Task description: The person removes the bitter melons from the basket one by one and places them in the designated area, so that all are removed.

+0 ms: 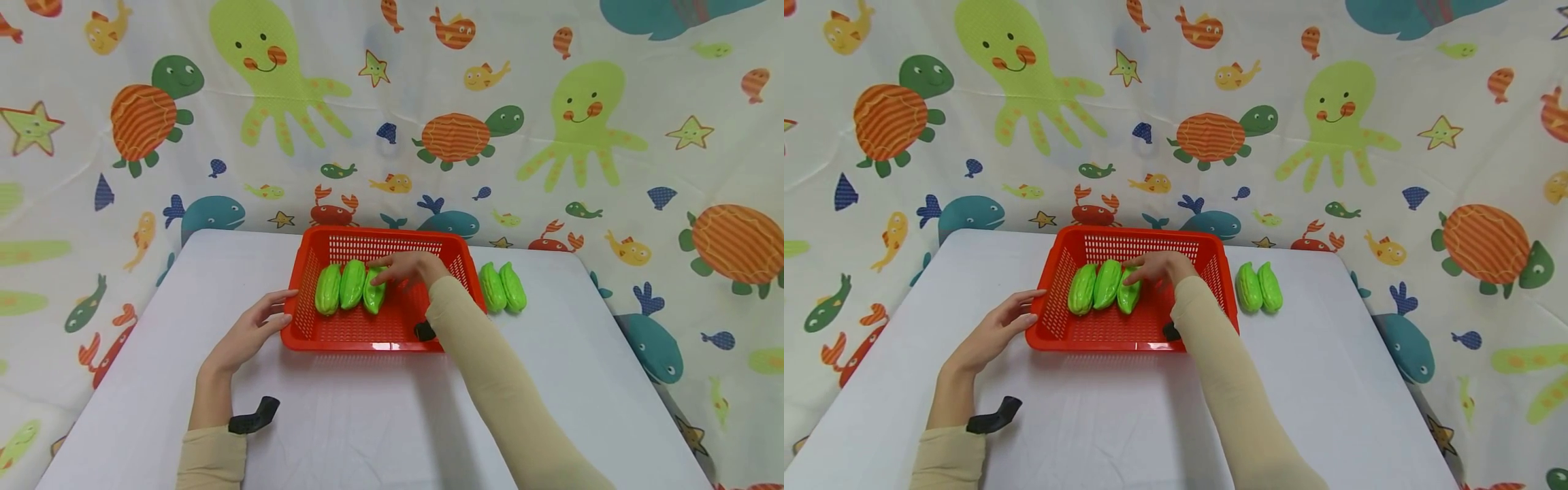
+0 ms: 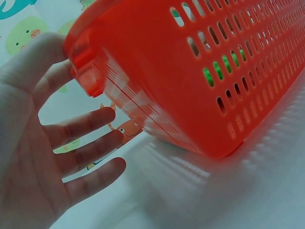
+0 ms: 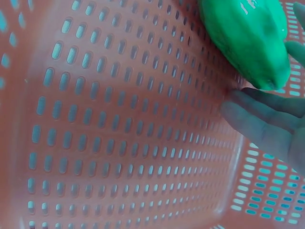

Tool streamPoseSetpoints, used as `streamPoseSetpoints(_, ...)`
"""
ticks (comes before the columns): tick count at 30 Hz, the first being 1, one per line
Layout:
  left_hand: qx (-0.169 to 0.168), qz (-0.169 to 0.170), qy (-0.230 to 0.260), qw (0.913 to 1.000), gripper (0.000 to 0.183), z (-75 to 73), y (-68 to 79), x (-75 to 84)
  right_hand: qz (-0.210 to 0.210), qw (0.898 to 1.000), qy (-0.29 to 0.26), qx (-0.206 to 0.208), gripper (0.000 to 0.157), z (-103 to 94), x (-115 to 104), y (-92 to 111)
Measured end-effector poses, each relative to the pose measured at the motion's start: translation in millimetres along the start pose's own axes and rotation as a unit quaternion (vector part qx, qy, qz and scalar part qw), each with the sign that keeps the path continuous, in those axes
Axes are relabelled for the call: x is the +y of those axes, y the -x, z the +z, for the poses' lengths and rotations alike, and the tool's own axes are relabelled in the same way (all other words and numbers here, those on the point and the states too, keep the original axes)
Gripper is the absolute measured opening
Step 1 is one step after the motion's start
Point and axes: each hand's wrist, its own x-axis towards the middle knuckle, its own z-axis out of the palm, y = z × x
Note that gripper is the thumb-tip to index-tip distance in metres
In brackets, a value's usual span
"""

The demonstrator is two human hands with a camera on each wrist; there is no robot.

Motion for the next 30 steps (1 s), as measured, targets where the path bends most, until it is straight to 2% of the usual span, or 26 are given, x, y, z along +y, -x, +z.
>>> streamPoseSetpoints(7, -0.003, -0.002, 0.000, 1.0000, 0.054, -1.9, -2.3, -0.5, -0.001, 1.000, -0.013, 0.004, 0.065, 0.9, 1, -2)
streamPoseSetpoints(16, -0.003, -0.003, -0.005, 1.0000, 0.054, -4.5, -5.1, -1.5, -0.013, 0.998, -0.030, 0.048, 0.059, -1.0, 3, -4)
streamPoseSetpoints(23, -0.005, 0.002, -0.009, 1.0000, 0.054, -3.6, -6.2, -2.0, -0.017, 0.997, -0.061, 0.051, 0.056, -4.0, 7, -1)
streamPoseSetpoints(30, -0.006, 0.001, -0.005, 1.0000, 0.054, -3.4, -5.3, -2.0, -0.012, 0.996, -0.070, 0.061, 0.057, -9.8, 6, 5)
